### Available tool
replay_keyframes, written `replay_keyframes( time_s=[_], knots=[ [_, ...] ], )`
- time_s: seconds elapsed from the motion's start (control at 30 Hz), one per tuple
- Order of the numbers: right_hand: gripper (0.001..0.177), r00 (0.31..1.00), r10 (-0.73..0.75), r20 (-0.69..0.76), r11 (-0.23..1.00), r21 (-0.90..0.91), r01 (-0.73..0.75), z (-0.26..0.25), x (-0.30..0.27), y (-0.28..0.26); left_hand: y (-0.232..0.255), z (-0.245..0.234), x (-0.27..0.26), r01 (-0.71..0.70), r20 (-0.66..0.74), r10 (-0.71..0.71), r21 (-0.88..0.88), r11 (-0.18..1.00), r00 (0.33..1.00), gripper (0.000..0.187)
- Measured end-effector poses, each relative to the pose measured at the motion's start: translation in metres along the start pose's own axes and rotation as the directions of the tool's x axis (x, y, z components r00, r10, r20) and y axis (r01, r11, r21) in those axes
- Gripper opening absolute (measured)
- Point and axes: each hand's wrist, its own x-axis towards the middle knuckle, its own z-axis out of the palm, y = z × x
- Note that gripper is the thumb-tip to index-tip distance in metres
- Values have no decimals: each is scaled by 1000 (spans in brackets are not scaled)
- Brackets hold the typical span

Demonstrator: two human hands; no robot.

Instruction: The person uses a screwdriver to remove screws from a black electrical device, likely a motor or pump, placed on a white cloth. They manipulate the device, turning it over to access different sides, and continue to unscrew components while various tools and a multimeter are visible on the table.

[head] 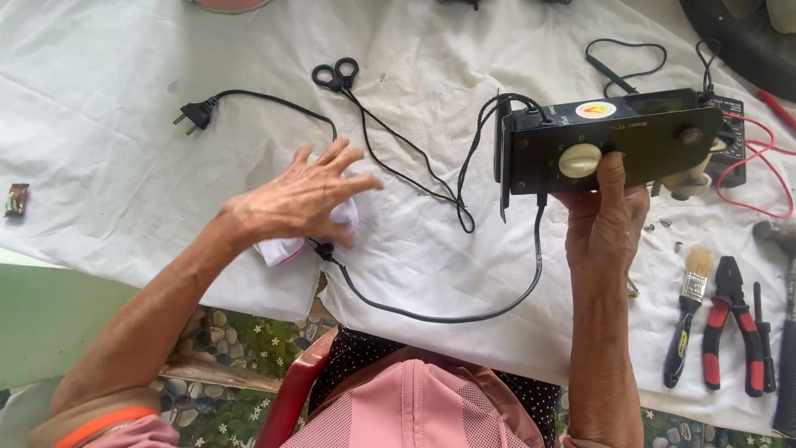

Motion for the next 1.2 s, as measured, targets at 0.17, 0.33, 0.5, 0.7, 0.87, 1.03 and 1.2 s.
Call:
replay_keyframes(
  time_s=[0.17, 0.33, 0.5, 0.7, 0.87, 1.03, 1.2],
  knots=[
    [24, 996, 89, 22, 987, 132, -91, -2, 15, 22, -57, 66, -15, 126, -201, -60, 332, 935, 978, 60],
    [28, 990, 140, 0, 980, 146, -138, -3, 23, 47, -102, 47, -33, 353, -409, -76, 663, 660, 910, 29],
    [42, 980, 181, -80, 983, -29, -183, 10, 30, 47, -176, 40, -51, 434, -447, -29, 847, 308, 894, 20],
    [49, 967, 241, -85, 970, 2, -241, 13, 28, 48, -183, 21, -72, 326, -196, -278, 750, 575, 940, 31],
    [50, 949, 306, -69, 952, 36, -305, -8, 39, 58, -130, 19, -73, 208, -489, 60, 476, 854, 870, 34],
    [48, 920, 391, -40, 919, 68, -388, -16, 39, 51, -88, 4, -104, 147, -860, 57, 152, 977, 508, 48],
    [29, 894, 444, 51, 871, 208, -445, -14, 24, 29, -118, 51, -120, 380, -735, -284, -39, 924, 616, 60]
  ],
)
